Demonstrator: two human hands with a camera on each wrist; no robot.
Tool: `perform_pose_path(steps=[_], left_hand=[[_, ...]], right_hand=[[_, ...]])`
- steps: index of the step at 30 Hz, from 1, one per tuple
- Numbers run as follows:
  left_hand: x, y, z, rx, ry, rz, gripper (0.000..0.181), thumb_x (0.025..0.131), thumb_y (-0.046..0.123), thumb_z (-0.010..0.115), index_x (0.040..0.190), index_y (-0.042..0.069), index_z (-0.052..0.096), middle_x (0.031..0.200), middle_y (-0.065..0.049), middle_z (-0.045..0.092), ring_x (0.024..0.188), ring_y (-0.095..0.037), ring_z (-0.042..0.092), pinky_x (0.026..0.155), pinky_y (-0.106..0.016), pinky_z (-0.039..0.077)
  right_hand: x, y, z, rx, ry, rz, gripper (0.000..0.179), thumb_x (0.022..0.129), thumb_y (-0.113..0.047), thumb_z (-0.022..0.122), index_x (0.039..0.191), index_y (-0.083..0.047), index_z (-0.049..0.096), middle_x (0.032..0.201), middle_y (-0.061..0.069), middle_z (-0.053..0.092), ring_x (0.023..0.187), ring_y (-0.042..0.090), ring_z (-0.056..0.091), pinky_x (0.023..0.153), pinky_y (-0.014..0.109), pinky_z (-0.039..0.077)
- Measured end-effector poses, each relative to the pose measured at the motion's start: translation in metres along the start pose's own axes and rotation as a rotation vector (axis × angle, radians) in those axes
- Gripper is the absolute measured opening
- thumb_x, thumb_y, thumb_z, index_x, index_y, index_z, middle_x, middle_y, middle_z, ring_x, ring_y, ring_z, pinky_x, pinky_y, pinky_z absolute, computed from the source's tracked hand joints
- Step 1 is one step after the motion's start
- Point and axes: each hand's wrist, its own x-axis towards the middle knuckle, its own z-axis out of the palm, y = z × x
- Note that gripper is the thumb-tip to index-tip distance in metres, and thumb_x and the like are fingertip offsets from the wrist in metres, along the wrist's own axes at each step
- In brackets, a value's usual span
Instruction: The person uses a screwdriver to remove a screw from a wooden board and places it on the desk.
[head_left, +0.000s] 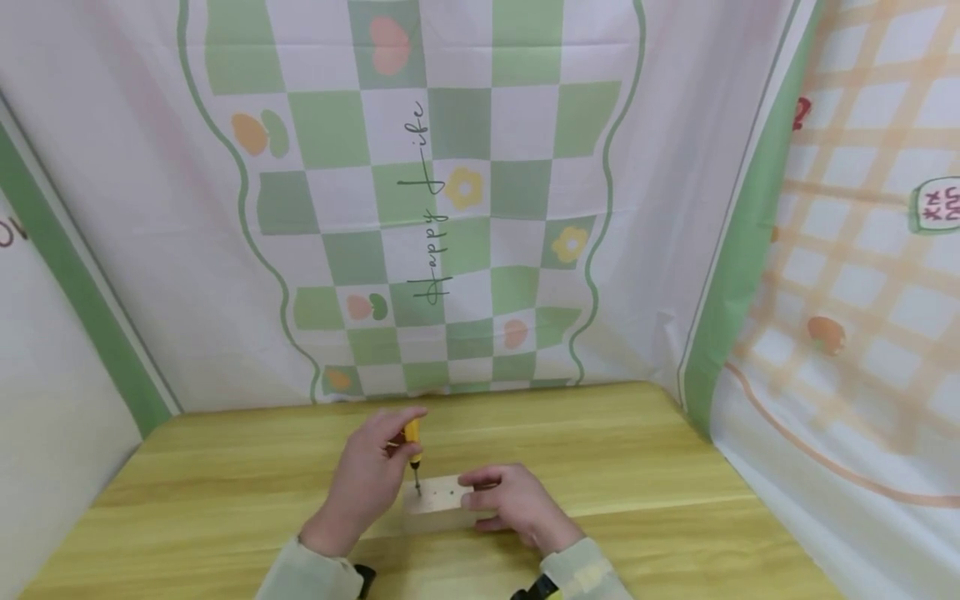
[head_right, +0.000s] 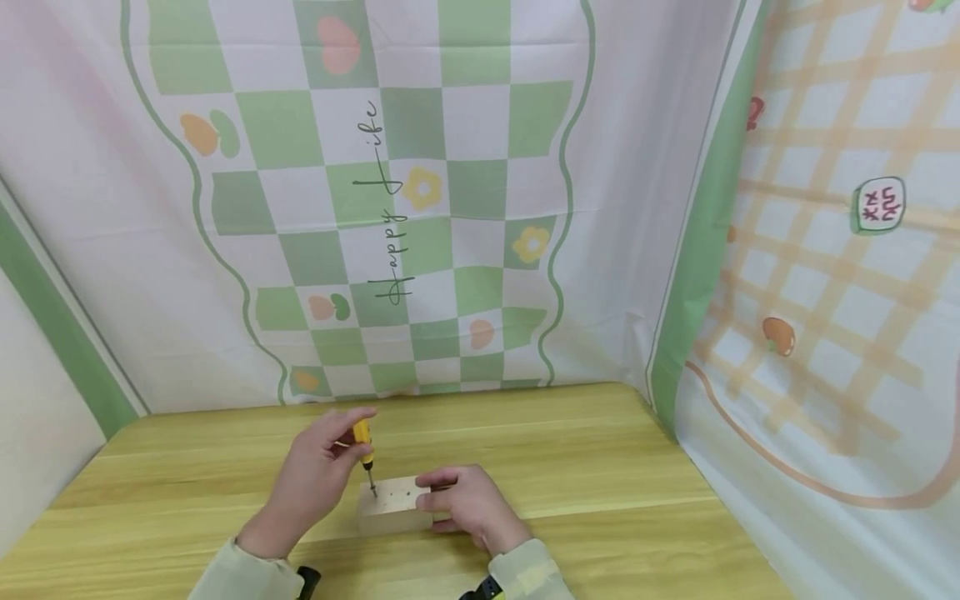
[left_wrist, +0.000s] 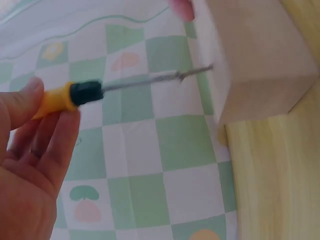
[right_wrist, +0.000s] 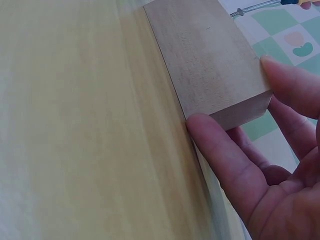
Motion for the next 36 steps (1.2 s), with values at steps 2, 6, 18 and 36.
perform_pose_path(steps=[2, 6, 18, 36], left_hand=[[-0.001, 0.000, 0.003, 0.037, 0.010, 0.027, 0.049, 0.081, -0.007, 0.077, 0.124, 0.014, 0.068, 0.085, 0.006, 0.052, 0.074, -0.008, 0.054, 0.064, -0.022, 0.054], [-0.002, 0.000, 0.006, 0.032, 0.027, 0.050, 0.050, 0.080, -0.009, 0.077, 0.124, 0.013, 0.068, 0.087, 0.005, 0.051, 0.077, -0.008, 0.054, 0.067, -0.021, 0.055], [-0.004, -0.004, 0.001, -0.260, -0.045, 0.029, 0.058, 0.085, -0.021, 0.063, 0.132, 0.013, 0.065, 0.107, -0.004, 0.069, 0.091, -0.023, 0.069, 0.076, -0.030, 0.059], [-0.006, -0.001, 0.006, -0.178, -0.006, -0.012, 0.052, 0.086, -0.011, 0.071, 0.130, 0.016, 0.066, 0.109, 0.002, 0.064, 0.095, -0.013, 0.065, 0.082, -0.027, 0.057]], right_hand=[[0.000, 0.000, 0.000, 0.002, 0.001, -0.002, 0.035, 0.084, -0.005, 0.079, 0.117, 0.001, 0.070, 0.122, 0.014, 0.064, 0.100, 0.028, 0.065, 0.076, 0.047, 0.060], [0.001, 0.000, 0.000, 0.006, 0.000, -0.002, 0.035, 0.084, -0.005, 0.079, 0.117, 0.000, 0.070, 0.122, 0.014, 0.064, 0.100, 0.028, 0.065, 0.077, 0.047, 0.060], [0.001, -0.002, -0.001, 0.012, -0.004, 0.005, 0.036, 0.084, -0.006, 0.079, 0.118, 0.000, 0.070, 0.122, 0.014, 0.064, 0.100, 0.028, 0.065, 0.077, 0.047, 0.059], [-0.002, -0.001, 0.001, 0.001, 0.006, 0.001, 0.035, 0.085, -0.004, 0.077, 0.119, 0.002, 0.069, 0.120, 0.013, 0.065, 0.099, 0.028, 0.065, 0.076, 0.047, 0.060]])
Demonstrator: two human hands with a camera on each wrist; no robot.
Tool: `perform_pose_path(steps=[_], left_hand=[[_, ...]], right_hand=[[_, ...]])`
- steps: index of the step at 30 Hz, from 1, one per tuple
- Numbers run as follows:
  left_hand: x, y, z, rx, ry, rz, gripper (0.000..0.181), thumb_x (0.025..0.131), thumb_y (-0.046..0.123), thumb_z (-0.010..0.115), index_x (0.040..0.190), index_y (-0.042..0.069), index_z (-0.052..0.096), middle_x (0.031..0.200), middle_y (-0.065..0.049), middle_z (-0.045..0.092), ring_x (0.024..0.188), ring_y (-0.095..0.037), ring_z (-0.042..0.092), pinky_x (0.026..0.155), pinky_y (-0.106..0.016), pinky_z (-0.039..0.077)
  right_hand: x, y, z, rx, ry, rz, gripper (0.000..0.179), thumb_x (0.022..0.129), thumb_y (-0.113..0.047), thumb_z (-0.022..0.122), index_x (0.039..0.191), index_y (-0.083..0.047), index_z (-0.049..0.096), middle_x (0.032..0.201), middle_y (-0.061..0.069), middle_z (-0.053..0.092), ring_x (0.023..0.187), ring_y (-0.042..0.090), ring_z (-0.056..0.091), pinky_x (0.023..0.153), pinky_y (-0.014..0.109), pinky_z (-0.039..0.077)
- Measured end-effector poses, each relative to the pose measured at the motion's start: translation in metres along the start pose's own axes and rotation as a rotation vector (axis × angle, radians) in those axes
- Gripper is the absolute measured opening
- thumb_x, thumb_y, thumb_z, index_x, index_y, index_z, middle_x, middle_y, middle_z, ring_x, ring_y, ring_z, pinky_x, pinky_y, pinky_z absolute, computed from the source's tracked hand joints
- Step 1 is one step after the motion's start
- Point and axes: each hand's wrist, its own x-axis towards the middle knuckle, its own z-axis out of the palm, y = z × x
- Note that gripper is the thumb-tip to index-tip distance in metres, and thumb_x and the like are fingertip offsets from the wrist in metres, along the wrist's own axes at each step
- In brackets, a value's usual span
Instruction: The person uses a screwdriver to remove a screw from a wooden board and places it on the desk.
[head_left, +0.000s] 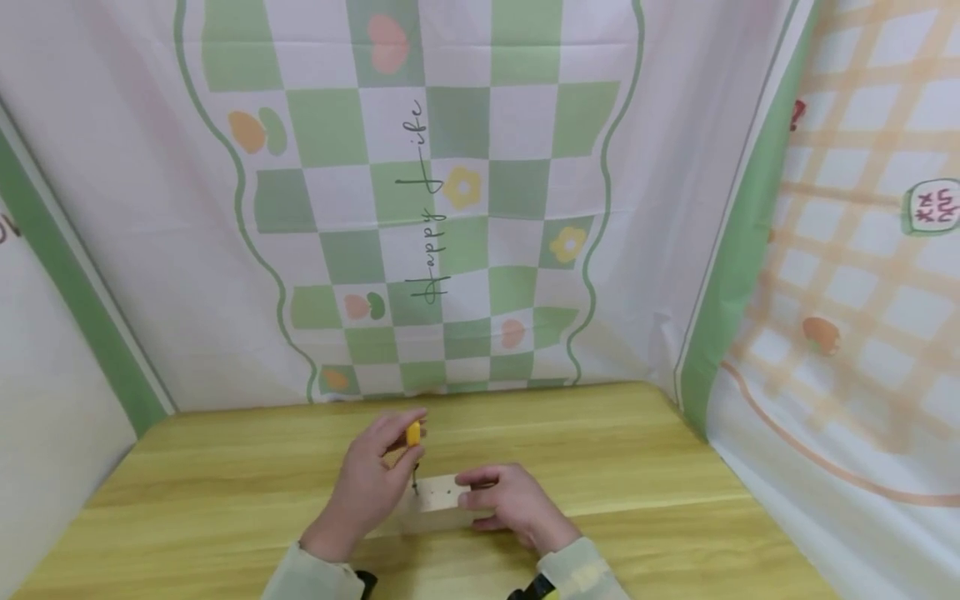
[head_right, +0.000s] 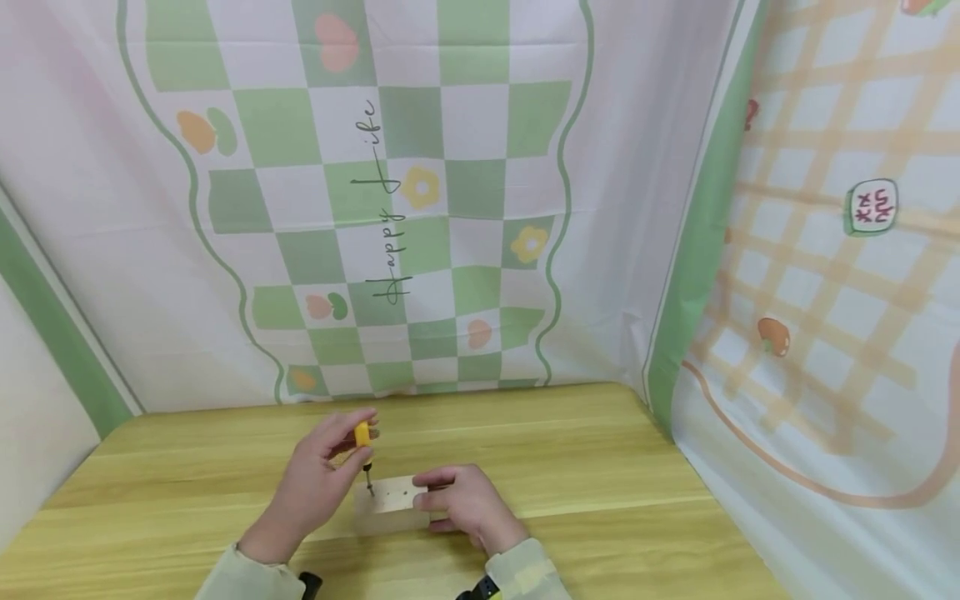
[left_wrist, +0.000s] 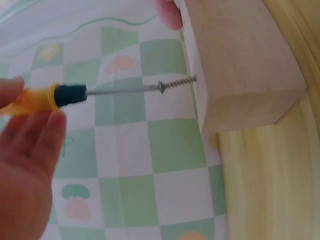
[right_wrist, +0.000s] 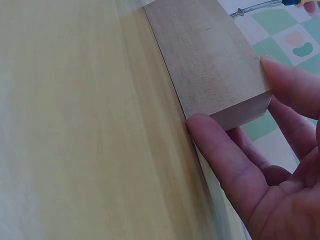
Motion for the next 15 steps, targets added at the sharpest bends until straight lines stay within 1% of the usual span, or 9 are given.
perform_pose_path(steps=[2, 3, 5, 6, 8, 9, 11, 13, 15], left_hand=[[-0.0002, -0.0012, -0.0029, -0.078, -0.034, -0.041, 0.054, 0.089, -0.014, 0.065, 0.134, 0.016, 0.062, 0.120, -0.001, 0.065, 0.102, -0.014, 0.066, 0.087, -0.028, 0.055], [-0.0002, -0.0018, -0.0040, -0.104, -0.042, -0.059, 0.056, 0.089, -0.015, 0.064, 0.135, 0.016, 0.061, 0.122, -0.001, 0.065, 0.104, -0.014, 0.066, 0.087, -0.029, 0.055], [-0.0003, -0.0029, -0.0052, -0.132, -0.035, -0.067, 0.057, 0.089, -0.016, 0.062, 0.136, 0.016, 0.061, 0.123, -0.003, 0.066, 0.103, -0.016, 0.067, 0.085, -0.029, 0.056], [-0.0004, -0.0033, -0.0054, -0.124, -0.020, -0.058, 0.057, 0.088, -0.016, 0.064, 0.135, 0.016, 0.062, 0.119, -0.003, 0.067, 0.100, -0.016, 0.068, 0.083, -0.028, 0.057], [-0.0005, -0.0044, -0.0048, -0.094, 0.021, -0.027, 0.057, 0.084, -0.016, 0.068, 0.132, 0.015, 0.065, 0.111, -0.003, 0.070, 0.093, -0.017, 0.069, 0.078, -0.028, 0.058], [-0.0004, -0.0041, -0.0043, -0.074, 0.045, -0.001, 0.055, 0.083, -0.014, 0.071, 0.130, 0.015, 0.066, 0.106, -0.003, 0.071, 0.089, -0.017, 0.069, 0.074, -0.027, 0.059], [0.0000, -0.0052, -0.0025, -0.013, 0.093, 0.037, 0.057, 0.079, -0.010, 0.076, 0.130, 0.014, 0.067, 0.098, -0.002, 0.070, 0.082, -0.015, 0.068, 0.069, -0.026, 0.059], [0.0005, -0.0065, -0.0005, 0.059, 0.136, 0.068, 0.058, 0.077, -0.006, 0.080, 0.129, 0.014, 0.068, 0.089, 0.000, 0.065, 0.075, -0.011, 0.065, 0.065, -0.024, 0.058], [0.0007, -0.0077, 0.0011, 0.124, 0.164, 0.094, 0.057, 0.076, -0.004, 0.082, 0.129, 0.012, 0.068, 0.085, 0.001, 0.057, 0.072, -0.008, 0.060, 0.063, -0.022, 0.057]], right_hand=[[-0.0001, -0.0004, 0.0009, -0.004, 0.001, 0.003, 0.035, 0.085, -0.004, 0.077, 0.119, 0.002, 0.069, 0.120, 0.013, 0.064, 0.099, 0.027, 0.065, 0.076, 0.047, 0.060], [-0.0001, -0.0003, 0.0012, -0.004, 0.001, 0.003, 0.035, 0.085, -0.003, 0.077, 0.119, 0.002, 0.069, 0.120, 0.013, 0.064, 0.099, 0.027, 0.065, 0.076, 0.047, 0.060], [0.0000, -0.0002, 0.0015, -0.006, 0.003, 0.002, 0.035, 0.085, -0.003, 0.076, 0.119, 0.002, 0.069, 0.120, 0.013, 0.064, 0.099, 0.027, 0.065, 0.076, 0.048, 0.060], [-0.0001, -0.0002, 0.0015, -0.006, 0.003, 0.002, 0.035, 0.085, -0.003, 0.076, 0.119, 0.002, 0.069, 0.121, 0.013, 0.064, 0.099, 0.027, 0.065, 0.076, 0.048, 0.060], [0.0002, 0.0005, 0.0012, -0.004, 0.003, 0.003, 0.035, 0.085, -0.003, 0.076, 0.119, 0.003, 0.069, 0.121, 0.013, 0.064, 0.099, 0.027, 0.065, 0.076, 0.048, 0.060], [0.0005, 0.0010, 0.0009, -0.004, 0.002, 0.003, 0.035, 0.085, -0.003, 0.076, 0.119, 0.003, 0.068, 0.121, 0.013, 0.064, 0.099, 0.027, 0.064, 0.076, 0.048, 0.060], [0.0010, 0.0016, 0.0001, -0.007, 0.001, 0.005, 0.035, 0.085, -0.004, 0.077, 0.119, 0.002, 0.069, 0.120, 0.013, 0.064, 0.099, 0.027, 0.064, 0.076, 0.048, 0.060], [0.0014, 0.0019, -0.0005, -0.009, -0.003, 0.006, 0.035, 0.086, -0.005, 0.077, 0.119, 0.002, 0.069, 0.120, 0.013, 0.064, 0.100, 0.027, 0.064, 0.076, 0.047, 0.060], [0.0014, 0.0017, -0.0006, -0.011, -0.004, 0.006, 0.035, 0.086, -0.006, 0.077, 0.119, 0.002, 0.069, 0.120, 0.012, 0.064, 0.100, 0.027, 0.064, 0.076, 0.047, 0.060]])
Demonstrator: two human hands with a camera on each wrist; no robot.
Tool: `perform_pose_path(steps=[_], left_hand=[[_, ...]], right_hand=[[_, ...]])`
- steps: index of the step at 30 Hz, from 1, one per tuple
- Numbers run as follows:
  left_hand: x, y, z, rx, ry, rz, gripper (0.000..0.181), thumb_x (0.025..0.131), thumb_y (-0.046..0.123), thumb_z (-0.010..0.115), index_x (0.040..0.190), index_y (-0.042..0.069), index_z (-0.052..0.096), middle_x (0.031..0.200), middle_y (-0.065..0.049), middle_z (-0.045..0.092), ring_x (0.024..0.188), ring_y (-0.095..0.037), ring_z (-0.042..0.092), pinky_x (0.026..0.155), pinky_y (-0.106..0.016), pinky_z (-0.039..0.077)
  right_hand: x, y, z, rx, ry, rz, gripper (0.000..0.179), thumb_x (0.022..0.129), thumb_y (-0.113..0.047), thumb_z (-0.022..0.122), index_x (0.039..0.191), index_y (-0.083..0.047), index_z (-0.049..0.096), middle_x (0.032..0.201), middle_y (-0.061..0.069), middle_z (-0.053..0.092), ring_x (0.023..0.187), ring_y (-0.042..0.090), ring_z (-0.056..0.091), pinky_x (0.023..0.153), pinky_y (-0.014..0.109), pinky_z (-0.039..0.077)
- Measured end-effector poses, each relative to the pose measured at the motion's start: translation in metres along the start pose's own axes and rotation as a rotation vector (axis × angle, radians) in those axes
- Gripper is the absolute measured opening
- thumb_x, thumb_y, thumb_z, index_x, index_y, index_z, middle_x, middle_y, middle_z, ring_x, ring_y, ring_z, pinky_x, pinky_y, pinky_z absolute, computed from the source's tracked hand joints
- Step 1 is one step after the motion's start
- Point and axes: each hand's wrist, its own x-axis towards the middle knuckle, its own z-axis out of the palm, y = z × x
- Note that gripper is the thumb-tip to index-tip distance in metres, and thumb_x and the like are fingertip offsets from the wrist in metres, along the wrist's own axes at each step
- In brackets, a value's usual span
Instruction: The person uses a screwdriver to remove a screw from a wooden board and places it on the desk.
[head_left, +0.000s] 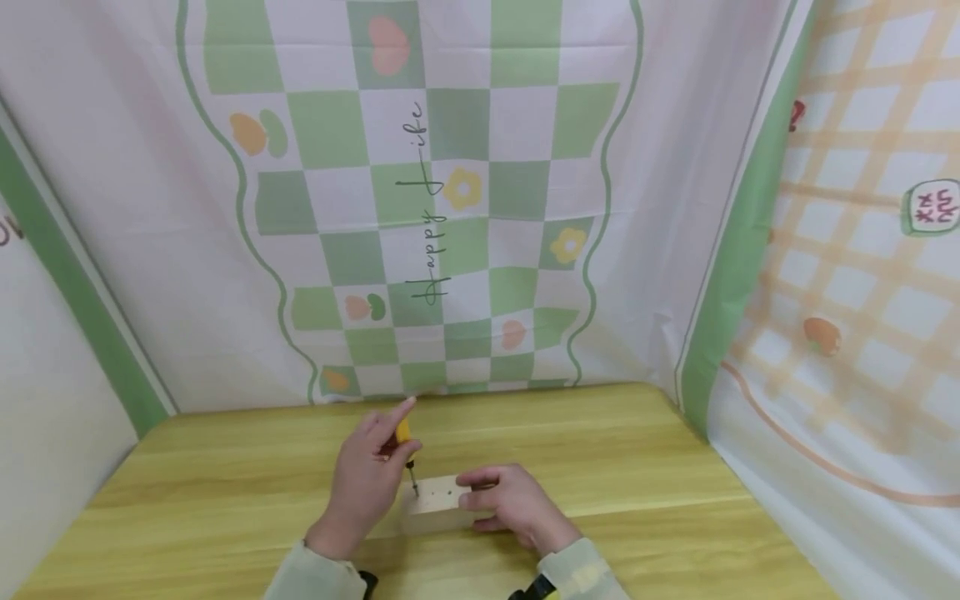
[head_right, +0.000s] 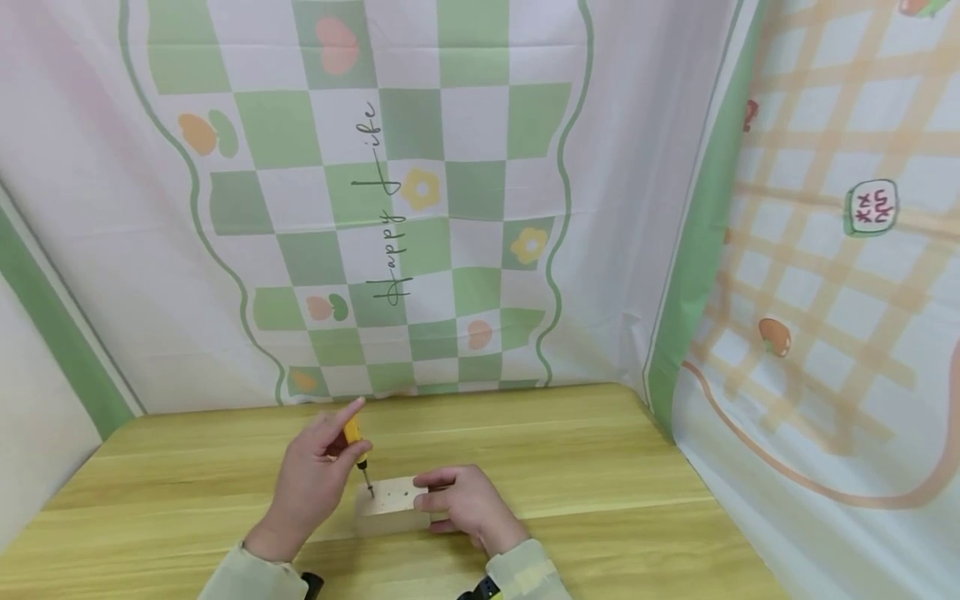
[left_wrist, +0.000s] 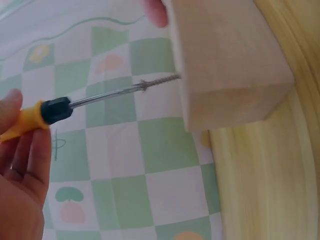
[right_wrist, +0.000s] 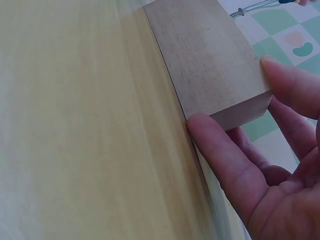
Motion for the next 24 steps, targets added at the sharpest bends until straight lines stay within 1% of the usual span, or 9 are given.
perform_pose_path(steps=[2, 4, 6, 9, 12, 14, 18, 21, 24], left_hand=[[-0.0002, -0.0018, 0.0006, 0.039, 0.003, 0.010, 0.056, 0.076, -0.004, 0.082, 0.129, 0.012, 0.068, 0.083, 0.001, 0.050, 0.072, -0.007, 0.057, 0.063, -0.023, 0.057], [-0.0004, -0.0031, -0.0001, 0.057, -0.019, 0.014, 0.054, 0.079, -0.003, 0.081, 0.128, 0.012, 0.068, 0.087, 0.001, 0.050, 0.076, -0.008, 0.057, 0.066, -0.025, 0.057], [-0.0002, -0.0038, -0.0022, 0.006, -0.076, 0.005, 0.056, 0.082, -0.008, 0.077, 0.133, 0.013, 0.064, 0.098, 0.000, 0.057, 0.086, -0.011, 0.062, 0.074, -0.027, 0.058], [0.0007, -0.0045, -0.0061, -0.129, -0.194, -0.020, 0.065, 0.087, -0.017, 0.065, 0.143, 0.016, 0.056, 0.121, -0.006, 0.062, 0.100, -0.017, 0.065, 0.084, -0.031, 0.057], [0.0016, -0.0040, -0.0087, -0.221, -0.257, -0.032, 0.073, 0.086, -0.024, 0.059, 0.146, 0.017, 0.052, 0.125, -0.008, 0.062, 0.100, -0.021, 0.068, 0.083, -0.032, 0.058], [0.0017, -0.0035, -0.0093, -0.211, -0.241, -0.047, 0.073, 0.084, -0.022, 0.063, 0.145, 0.017, 0.054, 0.117, -0.006, 0.066, 0.094, -0.019, 0.069, 0.079, -0.030, 0.059], [0.0004, -0.0038, -0.0077, -0.119, -0.157, -0.067, 0.071, 0.080, -0.014, 0.074, 0.141, 0.018, 0.059, 0.101, -0.002, 0.067, 0.086, -0.014, 0.068, 0.071, -0.025, 0.059], [-0.0007, -0.0045, -0.0039, -0.052, -0.087, -0.011, 0.067, 0.075, -0.013, 0.079, 0.135, 0.013, 0.064, 0.093, -0.002, 0.063, 0.080, -0.012, 0.065, 0.067, -0.023, 0.058], [-0.0006, -0.0029, -0.0021, -0.006, -0.052, 0.033, 0.063, 0.073, -0.013, 0.081, 0.129, 0.009, 0.066, 0.089, 0.001, 0.059, 0.076, -0.012, 0.061, 0.066, -0.023, 0.058]], right_hand=[[-0.0001, -0.0004, 0.0007, -0.002, 0.000, -0.001, 0.035, 0.086, -0.006, 0.077, 0.119, 0.002, 0.069, 0.120, 0.012, 0.064, 0.100, 0.027, 0.064, 0.076, 0.047, 0.060], [-0.0001, -0.0004, 0.0014, -0.002, 0.001, -0.004, 0.035, 0.086, -0.005, 0.077, 0.119, 0.002, 0.069, 0.119, 0.013, 0.065, 0.100, 0.027, 0.064, 0.076, 0.047, 0.060], [-0.0002, -0.0006, 0.0016, 0.001, 0.002, -0.004, 0.036, 0.085, -0.005, 0.078, 0.119, 0.002, 0.069, 0.119, 0.013, 0.065, 0.100, 0.027, 0.064, 0.076, 0.047, 0.060], [0.0005, -0.0004, 0.0013, 0.006, 0.003, 0.000, 0.035, 0.085, -0.005, 0.078, 0.118, 0.002, 0.069, 0.120, 0.013, 0.064, 0.100, 0.027, 0.064, 0.076, 0.047, 0.060], [0.0013, -0.0006, 0.0004, 0.010, 0.002, 0.005, 0.035, 0.085, -0.006, 0.078, 0.118, 0.001, 0.070, 0.120, 0.013, 0.064, 0.100, 0.028, 0.064, 0.077, 0.047, 0.060], [0.0017, -0.0005, 0.0003, 0.009, 0.000, 0.004, 0.034, 0.085, -0.006, 0.078, 0.117, 0.000, 0.070, 0.120, 0.013, 0.064, 0.101, 0.028, 0.064, 0.077, 0.047, 0.059], [0.0015, 0.0000, 0.0009, 0.007, -0.002, -0.006, 0.035, 0.084, -0.004, 0.078, 0.118, 0.000, 0.070, 0.120, 0.014, 0.064, 0.100, 0.029, 0.065, 0.077, 0.047, 0.060], [0.0012, 0.0008, 0.0012, 0.005, 0.000, -0.010, 0.035, 0.084, -0.003, 0.077, 0.118, 0.001, 0.069, 0.121, 0.015, 0.064, 0.100, 0.029, 0.065, 0.077, 0.048, 0.060], [0.0007, 0.0011, 0.0015, 0.001, 0.001, -0.011, 0.036, 0.085, -0.003, 0.077, 0.119, 0.002, 0.068, 0.122, 0.015, 0.064, 0.100, 0.028, 0.065, 0.077, 0.049, 0.059]])
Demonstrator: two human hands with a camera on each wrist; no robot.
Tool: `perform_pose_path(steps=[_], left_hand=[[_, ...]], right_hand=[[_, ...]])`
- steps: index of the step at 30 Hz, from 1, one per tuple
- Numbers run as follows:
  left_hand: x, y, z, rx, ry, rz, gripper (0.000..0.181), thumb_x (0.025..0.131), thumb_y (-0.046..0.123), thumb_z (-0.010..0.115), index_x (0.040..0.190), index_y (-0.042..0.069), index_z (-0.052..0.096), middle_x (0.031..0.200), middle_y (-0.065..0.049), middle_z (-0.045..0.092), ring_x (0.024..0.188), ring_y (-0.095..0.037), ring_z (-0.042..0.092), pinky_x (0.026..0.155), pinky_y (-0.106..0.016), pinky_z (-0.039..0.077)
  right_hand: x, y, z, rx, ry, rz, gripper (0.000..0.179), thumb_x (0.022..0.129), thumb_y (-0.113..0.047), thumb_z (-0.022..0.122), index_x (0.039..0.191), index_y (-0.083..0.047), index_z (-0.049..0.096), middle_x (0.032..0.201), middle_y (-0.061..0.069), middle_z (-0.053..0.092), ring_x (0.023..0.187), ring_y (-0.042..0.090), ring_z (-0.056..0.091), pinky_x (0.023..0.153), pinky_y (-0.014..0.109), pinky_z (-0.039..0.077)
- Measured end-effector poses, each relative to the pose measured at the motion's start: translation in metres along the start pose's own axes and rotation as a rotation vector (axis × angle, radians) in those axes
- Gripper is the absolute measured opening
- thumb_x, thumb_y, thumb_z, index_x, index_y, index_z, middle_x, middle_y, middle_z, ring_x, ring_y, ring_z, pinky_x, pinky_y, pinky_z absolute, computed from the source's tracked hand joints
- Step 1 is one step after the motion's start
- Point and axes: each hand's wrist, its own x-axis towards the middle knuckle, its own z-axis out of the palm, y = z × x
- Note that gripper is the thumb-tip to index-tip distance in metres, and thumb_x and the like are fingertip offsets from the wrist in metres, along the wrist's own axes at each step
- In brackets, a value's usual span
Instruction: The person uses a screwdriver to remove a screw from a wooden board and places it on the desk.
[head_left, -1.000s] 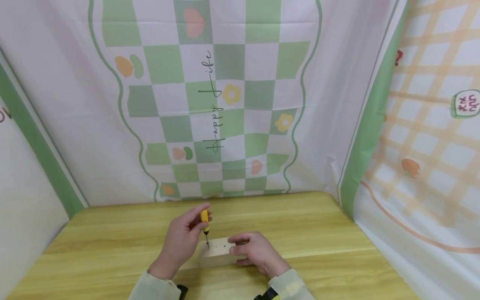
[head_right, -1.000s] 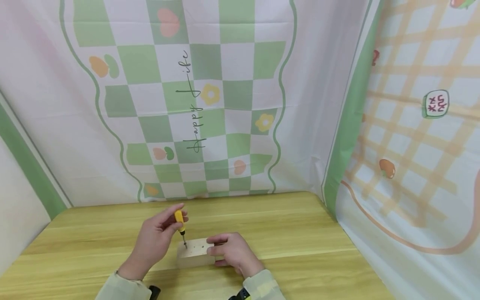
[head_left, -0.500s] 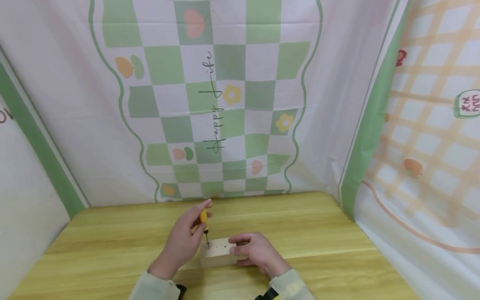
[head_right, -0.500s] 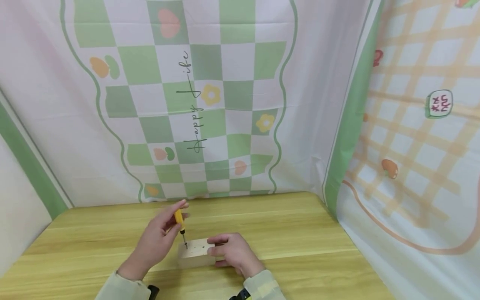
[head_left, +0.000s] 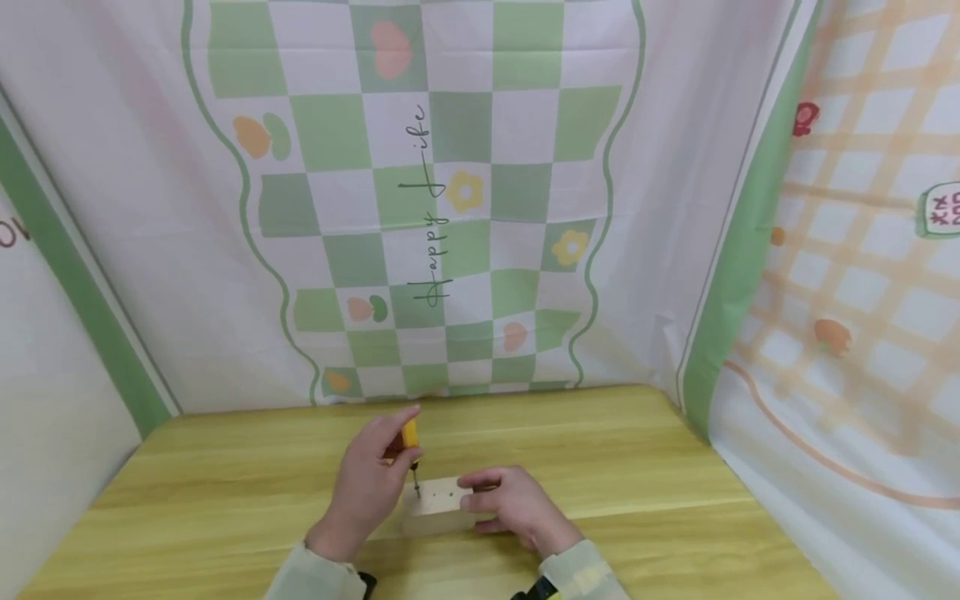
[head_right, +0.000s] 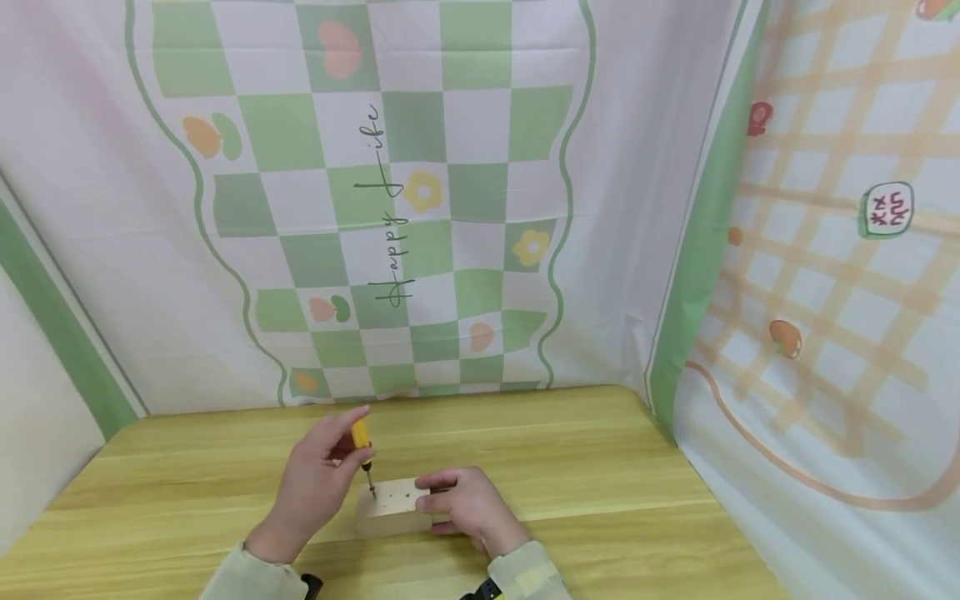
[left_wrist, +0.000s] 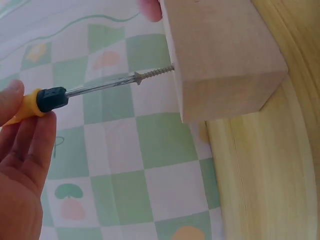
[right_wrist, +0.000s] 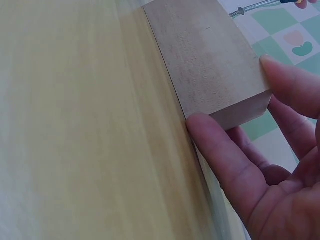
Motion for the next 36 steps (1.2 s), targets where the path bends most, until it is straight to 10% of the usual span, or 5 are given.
perform_pose_path(steps=[9, 20, 31, 36], left_hand=[[0.004, 0.001, -0.009, -0.124, -0.197, -0.119, 0.074, 0.081, -0.021, 0.068, 0.144, 0.015, 0.053, 0.128, -0.004, 0.062, 0.103, -0.018, 0.066, 0.086, -0.025, 0.055], [0.003, -0.001, -0.011, -0.052, -0.122, -0.038, 0.073, 0.073, -0.024, 0.073, 0.133, 0.017, 0.065, 0.104, 0.001, 0.065, 0.087, -0.016, 0.068, 0.067, -0.025, 0.058], [0.004, 0.001, -0.009, 0.051, -0.132, -0.025, 0.064, 0.075, -0.018, 0.077, 0.132, 0.004, 0.058, 0.100, -0.003, 0.060, 0.085, -0.014, 0.064, 0.075, -0.025, 0.058], [0.002, -0.002, -0.010, -0.052, -0.185, -0.032, 0.066, 0.079, -0.020, 0.072, 0.136, 0.008, 0.054, 0.113, -0.001, 0.059, 0.096, -0.015, 0.065, 0.084, -0.026, 0.056]], right_hand=[[-0.001, -0.001, 0.002, 0.007, 0.012, 0.001, 0.037, 0.085, -0.002, 0.077, 0.120, 0.004, 0.068, 0.121, 0.016, 0.064, 0.100, 0.028, 0.064, 0.077, 0.049, 0.059], [-0.001, -0.001, 0.002, 0.000, 0.010, 0.008, 0.036, 0.085, -0.002, 0.076, 0.120, 0.003, 0.068, 0.122, 0.015, 0.063, 0.100, 0.028, 0.064, 0.077, 0.049, 0.059], [-0.002, -0.004, 0.001, 0.016, 0.004, 0.016, 0.035, 0.085, -0.005, 0.078, 0.118, 0.001, 0.069, 0.122, 0.013, 0.064, 0.100, 0.028, 0.065, 0.078, 0.047, 0.059], [-0.002, -0.003, 0.001, 0.014, 0.003, 0.020, 0.036, 0.085, -0.004, 0.078, 0.119, 0.001, 0.069, 0.122, 0.014, 0.064, 0.100, 0.027, 0.065, 0.078, 0.047, 0.059]])
